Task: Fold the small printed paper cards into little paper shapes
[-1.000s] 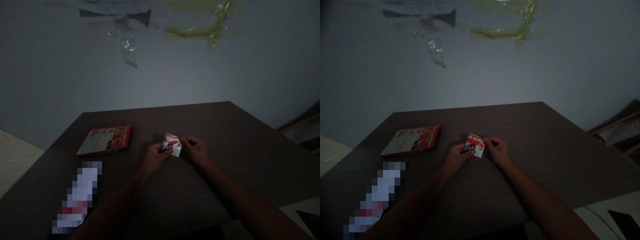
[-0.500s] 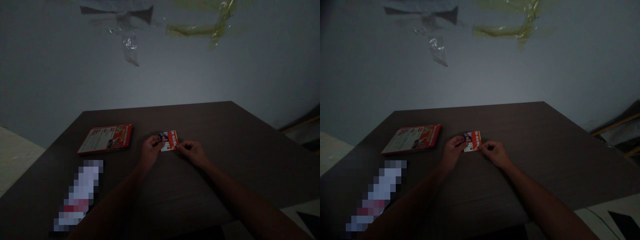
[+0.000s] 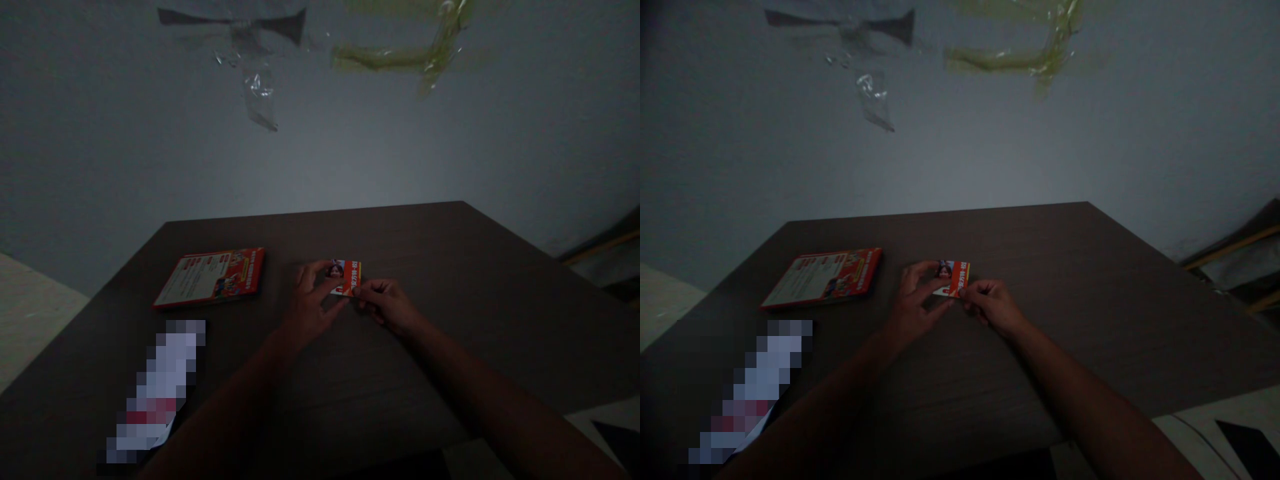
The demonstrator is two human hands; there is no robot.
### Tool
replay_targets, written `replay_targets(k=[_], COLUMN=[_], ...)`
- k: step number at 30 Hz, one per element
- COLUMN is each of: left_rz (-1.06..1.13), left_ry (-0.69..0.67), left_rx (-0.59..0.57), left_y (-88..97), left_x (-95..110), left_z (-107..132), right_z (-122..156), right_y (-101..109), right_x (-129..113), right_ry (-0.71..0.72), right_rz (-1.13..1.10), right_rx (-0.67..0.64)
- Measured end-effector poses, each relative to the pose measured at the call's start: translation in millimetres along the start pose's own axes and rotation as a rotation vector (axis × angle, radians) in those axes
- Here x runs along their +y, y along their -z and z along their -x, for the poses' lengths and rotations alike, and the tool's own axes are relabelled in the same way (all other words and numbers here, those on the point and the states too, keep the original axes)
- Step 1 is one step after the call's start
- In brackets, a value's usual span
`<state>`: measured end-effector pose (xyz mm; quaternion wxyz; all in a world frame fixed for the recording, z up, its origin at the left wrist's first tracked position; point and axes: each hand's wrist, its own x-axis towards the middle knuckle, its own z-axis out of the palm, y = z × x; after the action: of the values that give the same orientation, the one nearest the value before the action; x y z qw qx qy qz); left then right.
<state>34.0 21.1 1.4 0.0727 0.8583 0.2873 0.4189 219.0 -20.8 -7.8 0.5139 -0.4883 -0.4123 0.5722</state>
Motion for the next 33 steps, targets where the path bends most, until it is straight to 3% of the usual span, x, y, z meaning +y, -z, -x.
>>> replay_targets(k=[9,15,18,22,25,29,33], left_rz=[0.012,0.041,0.048,0.071,0.111,0.157,0.211], left_ry=[-0.106,-0.085,-0.079,-0.062,-0.048,-0.035,-0.033], left_rx=[-0.450,-0.574,-0.588,-0.593,-0.596,-0.596,-0.596], left_y=[-1.3,-4.3,-2.6,0.4,1.9,2.3,2.0], left_x=[-7.2,-7.4,-7.5,-6.8,-6.7,-9.2,-12.9], left_z=[3.0,5.7,5.1,3.8,2.8,2.3,2.6], right_z=[3.0,3.5,1.9,0.4,-1.4,-5.7,-7.9], right_y=[0.0,2.9,12.0,24.5,28.5,28.9,28.9], right_x=[-8.7,-9.8,-9.2,-10.8,-10.0,-5.9,-4.1], right_ry=[-0.291,-0.330,-0.220,0.162,0.376,0.536,0.577], right_rz=[0.306,0.485,0.651,0.806,0.842,0.940,0.997], right_rx=[-0.079,-0.178,-0.222,-0.110,-0.139,-0.309,-0.351])
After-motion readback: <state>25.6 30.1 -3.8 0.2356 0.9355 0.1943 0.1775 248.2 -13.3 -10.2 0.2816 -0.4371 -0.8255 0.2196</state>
